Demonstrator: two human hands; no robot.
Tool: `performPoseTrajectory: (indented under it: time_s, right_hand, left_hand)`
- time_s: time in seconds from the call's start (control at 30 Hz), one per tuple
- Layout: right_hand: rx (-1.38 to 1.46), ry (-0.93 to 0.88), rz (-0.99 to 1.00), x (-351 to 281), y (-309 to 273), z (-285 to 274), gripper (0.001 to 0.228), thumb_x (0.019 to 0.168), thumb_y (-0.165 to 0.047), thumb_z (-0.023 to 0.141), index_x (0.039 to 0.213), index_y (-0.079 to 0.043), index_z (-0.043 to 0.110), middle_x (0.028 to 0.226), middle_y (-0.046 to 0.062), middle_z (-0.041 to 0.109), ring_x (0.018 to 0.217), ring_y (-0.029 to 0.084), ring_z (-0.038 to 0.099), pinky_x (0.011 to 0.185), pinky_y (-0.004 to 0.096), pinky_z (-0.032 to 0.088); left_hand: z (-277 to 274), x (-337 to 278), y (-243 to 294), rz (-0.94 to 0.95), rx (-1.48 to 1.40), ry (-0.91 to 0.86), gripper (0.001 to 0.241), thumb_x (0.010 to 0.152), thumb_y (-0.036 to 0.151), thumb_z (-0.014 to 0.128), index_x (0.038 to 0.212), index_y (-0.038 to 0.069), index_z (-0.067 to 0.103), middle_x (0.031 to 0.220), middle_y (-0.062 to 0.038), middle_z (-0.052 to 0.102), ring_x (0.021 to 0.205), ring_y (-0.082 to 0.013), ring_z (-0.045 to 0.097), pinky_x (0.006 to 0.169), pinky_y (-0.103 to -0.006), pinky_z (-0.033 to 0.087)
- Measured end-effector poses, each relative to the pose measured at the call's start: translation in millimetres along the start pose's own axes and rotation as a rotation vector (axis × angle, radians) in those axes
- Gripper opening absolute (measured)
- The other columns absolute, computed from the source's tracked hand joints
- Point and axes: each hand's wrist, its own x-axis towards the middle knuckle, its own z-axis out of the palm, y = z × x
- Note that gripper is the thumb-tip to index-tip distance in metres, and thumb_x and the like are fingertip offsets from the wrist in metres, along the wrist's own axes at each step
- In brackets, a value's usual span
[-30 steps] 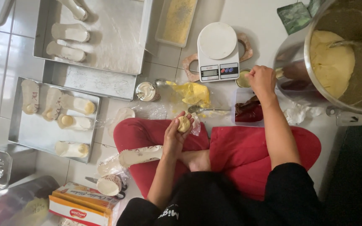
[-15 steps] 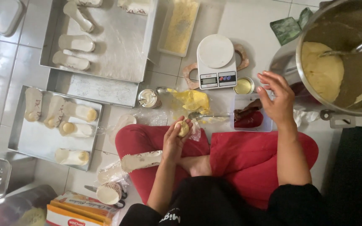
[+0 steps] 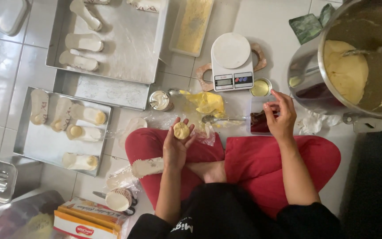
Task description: The person is preparing stuffed pastries by taking dough from a large bowl, flattening it, adding a dark filling, and shaping it into balls before placing them in paper liners on trays.
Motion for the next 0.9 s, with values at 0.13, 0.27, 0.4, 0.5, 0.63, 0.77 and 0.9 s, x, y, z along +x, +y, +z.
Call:
performPoseTrajectory:
  time_s: [0.13,0.27,0.4,0.5,0.63,0.77,0.9]
  right_hand:
    - [-0.008,-0.019,0.0,0.3,-2.8,-0.2,0.039,0.103,-0.003,0.069,0.14,0.007,0.061,0.125,0.023,0.055,0.089,0.037,0.072,0.073,0.04,0.062]
    - [-0.021,-0.018,0.017,-3.9,-0.8,-2.7,0.042,0.104,-0.003,0.07,0.142,0.007,0.058,0.129,0.023,0.052,0.092,0.039,0.071,0.074,0.042,0.061]
    - [-0.028,-0.006,0.029,-4.6,6.7,-2.6,0.042,0.105,-0.005,0.071,0.143,0.006,0.058,0.133,0.024,0.05,0.092,0.04,0.071,0.075,0.044,0.06]
    - [-0.019,-0.006,0.028,-5.3,10.5,0.9,0.043,0.105,-0.005,0.071,0.144,0.004,0.058,0.134,0.022,0.049,0.093,0.038,0.071,0.074,0.041,0.06]
    - [-0.022,-0.02,0.043,-4.8,7.4,0.7,0.043,0.104,-0.004,0.071,0.144,0.004,0.057,0.134,0.023,0.049,0.093,0.039,0.071,0.074,0.042,0.06]
    - [-0.03,-0.025,0.044,-6.4,11.4,-0.3,0.043,0.105,-0.004,0.071,0.144,0.004,0.057,0.135,0.023,0.048,0.093,0.04,0.072,0.074,0.042,0.06]
    - [-0.035,-0.029,0.04,-4.4,10.3,-1.8,0.042,0.106,-0.003,0.071,0.144,0.004,0.057,0.137,0.023,0.048,0.095,0.04,0.072,0.076,0.042,0.06]
  left_hand:
    - [-3.2,0.2,2.3,0.018,-0.034,0.001,0.062,0.104,0.044,0.042,0.155,0.01,0.038,0.153,-0.019,0.049,0.13,-0.0381,0.057,0.098,-0.0529,0.054]
    - [-5.4,-1.7,13.4,0.081,-0.091,0.01,0.063,0.104,0.048,0.044,0.153,0.009,0.04,0.151,-0.019,0.049,0.128,-0.0372,0.06,0.095,-0.0486,0.058]
    - [-24.1,7.3,19.7,0.229,-0.101,0.042,0.065,0.105,0.047,0.045,0.157,0.01,0.033,0.151,-0.02,0.046,0.13,-0.0373,0.058,0.102,-0.0449,0.057]
    - [-23.0,3.0,28.9,0.26,-0.108,0.05,0.066,0.105,0.049,0.043,0.158,0.011,0.033,0.148,-0.02,0.048,0.131,-0.0355,0.058,0.104,-0.0424,0.055]
    - [-16.1,-3.9,33.1,0.245,-0.097,0.045,0.067,0.104,0.053,0.041,0.157,0.012,0.034,0.146,-0.022,0.051,0.13,-0.0361,0.059,0.104,-0.0432,0.054]
    - [-16.1,-4.4,31.9,0.237,-0.114,0.055,0.068,0.102,0.055,0.045,0.156,0.013,0.037,0.147,-0.022,0.05,0.132,-0.0366,0.058,0.105,-0.0443,0.053]
    - [-25.4,-1.4,30.3,0.253,-0.146,0.108,0.07,0.101,0.054,0.05,0.157,0.016,0.036,0.143,-0.019,0.051,0.129,-0.0345,0.06,0.106,-0.0426,0.055]
